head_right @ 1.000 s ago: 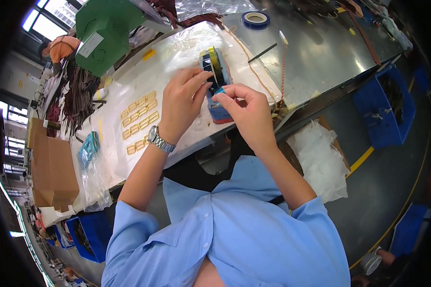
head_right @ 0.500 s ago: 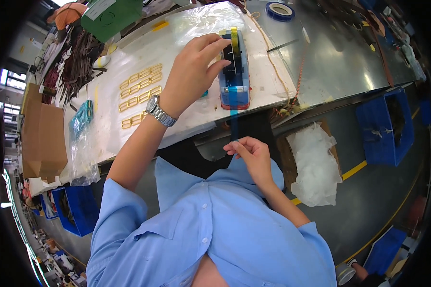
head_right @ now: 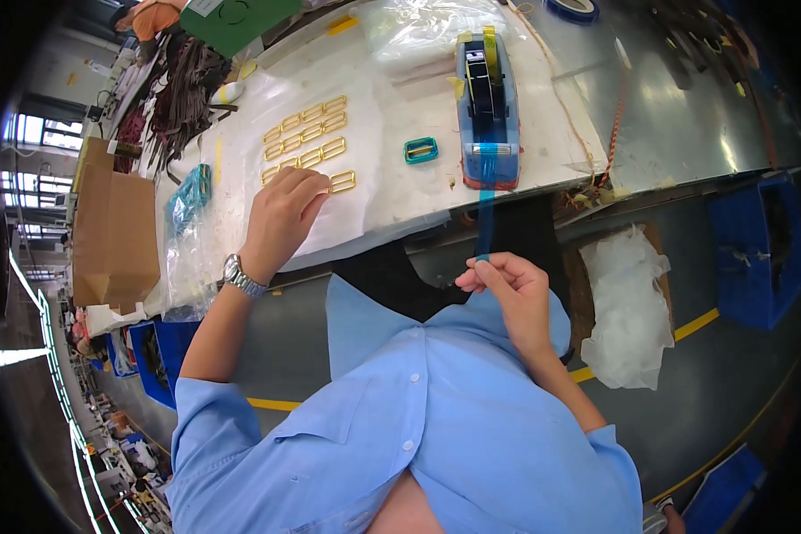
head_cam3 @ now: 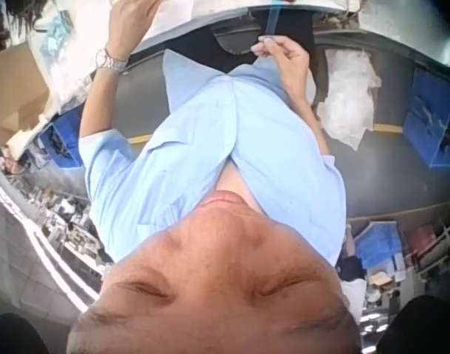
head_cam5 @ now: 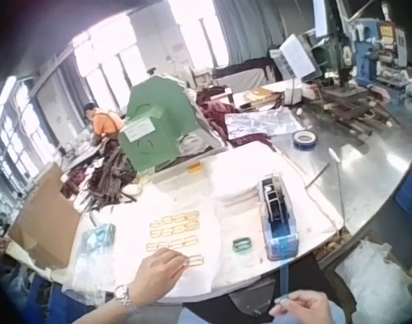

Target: Arranging and taping small gold-colored buckles for packaging.

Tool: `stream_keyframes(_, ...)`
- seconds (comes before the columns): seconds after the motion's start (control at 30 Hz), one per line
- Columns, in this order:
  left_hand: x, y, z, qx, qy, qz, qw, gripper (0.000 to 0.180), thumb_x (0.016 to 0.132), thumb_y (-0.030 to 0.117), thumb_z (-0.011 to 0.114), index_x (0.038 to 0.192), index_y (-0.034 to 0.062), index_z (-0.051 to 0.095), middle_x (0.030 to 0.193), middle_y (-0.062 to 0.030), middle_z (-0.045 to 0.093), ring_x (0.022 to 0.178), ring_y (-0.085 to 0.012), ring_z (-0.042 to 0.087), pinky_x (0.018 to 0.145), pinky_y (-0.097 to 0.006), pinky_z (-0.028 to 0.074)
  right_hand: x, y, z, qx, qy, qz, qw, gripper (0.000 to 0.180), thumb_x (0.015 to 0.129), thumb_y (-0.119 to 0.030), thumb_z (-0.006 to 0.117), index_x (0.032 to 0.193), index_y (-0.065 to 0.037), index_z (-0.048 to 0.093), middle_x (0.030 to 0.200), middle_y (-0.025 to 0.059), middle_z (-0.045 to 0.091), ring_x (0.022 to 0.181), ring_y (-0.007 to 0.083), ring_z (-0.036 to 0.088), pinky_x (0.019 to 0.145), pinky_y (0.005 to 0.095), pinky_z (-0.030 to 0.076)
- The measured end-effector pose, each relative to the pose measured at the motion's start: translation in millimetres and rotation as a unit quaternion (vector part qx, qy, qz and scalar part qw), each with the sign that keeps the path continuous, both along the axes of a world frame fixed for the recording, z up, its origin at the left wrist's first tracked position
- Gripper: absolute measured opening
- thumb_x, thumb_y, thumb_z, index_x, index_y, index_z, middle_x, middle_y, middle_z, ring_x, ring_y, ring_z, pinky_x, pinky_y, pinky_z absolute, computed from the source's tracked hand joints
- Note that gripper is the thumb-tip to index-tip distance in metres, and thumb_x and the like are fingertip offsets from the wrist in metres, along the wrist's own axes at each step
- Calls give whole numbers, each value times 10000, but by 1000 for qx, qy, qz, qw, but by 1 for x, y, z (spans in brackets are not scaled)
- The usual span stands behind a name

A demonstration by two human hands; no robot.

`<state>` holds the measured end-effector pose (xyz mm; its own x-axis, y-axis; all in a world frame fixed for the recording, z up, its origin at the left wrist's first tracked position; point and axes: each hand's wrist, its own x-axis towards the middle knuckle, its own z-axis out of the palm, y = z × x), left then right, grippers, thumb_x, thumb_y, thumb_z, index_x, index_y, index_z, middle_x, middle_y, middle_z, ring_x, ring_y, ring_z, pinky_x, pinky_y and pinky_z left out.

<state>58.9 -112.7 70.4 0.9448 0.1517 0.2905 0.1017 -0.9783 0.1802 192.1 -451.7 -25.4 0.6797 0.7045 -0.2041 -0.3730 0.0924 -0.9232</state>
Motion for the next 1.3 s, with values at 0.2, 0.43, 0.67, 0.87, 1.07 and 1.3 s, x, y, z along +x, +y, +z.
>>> stream_keyframes(0.2,26,-4,-14,72,101,-4,992,130,908,68,729,1033,44,705,988,-136,716,953,-338,689,817,-444,560,-2,-4,1,18,10,-29,999,208,1100,-122,655,1169,54,743,1042,163,819,939,162,776,864,296,610)
stream_keyframes(0.43,26,44,0,-509,68,122,849,90,1018,51,701,1048,-33,718,939,-55,744,802,-129,702,751,-280,587,-9,-11,16,-1,-80,-12,997,194,1108,-72,625,1210,64,720,1129,159,808,1019,165,767,961,309,597)
stream_keyframes(0.67,25,-92,22,-723,61,31,687,130,969,6,774,1095,-24,763,1260,-122,729,1052,-159,708,978,-311,566,-9,-11,9,37,-20,-15,999,192,1109,-44,598,1215,59,720,1109,136,814,996,142,756,924,291,593)
stream_keyframes(0.87,46,-147,-23,-750,106,12,652,110,978,73,798,1054,-7,799,1403,-163,687,1403,-220,572,1131,-373,476,-13,-11,7,-3,-25,-28,999,248,1108,-64,611,1302,59,704,1103,109,812,1013,125,753,897,274,598)
stream_keyframes(1.07,59,-153,-20,-761,120,15,637,98,1004,70,765,1051,-11,794,1320,-164,735,1435,-246,564,1146,-391,467,-14,-11,5,-11,-24,-27,999,252,1109,-80,617,1310,37,716,1093,84,811,1003,121,755,896,267,598)
stream_keyframes(1.3,63,-153,-25,-757,139,27,637,142,1029,77,738,1090,-43,783,1154,-180,792,1251,-220,689,1036,-366,553,-12,-10,5,0,-31,-24,999,258,1106,-89,620,1310,24,732,1107,92,812,1012,134,768,881,275,603)
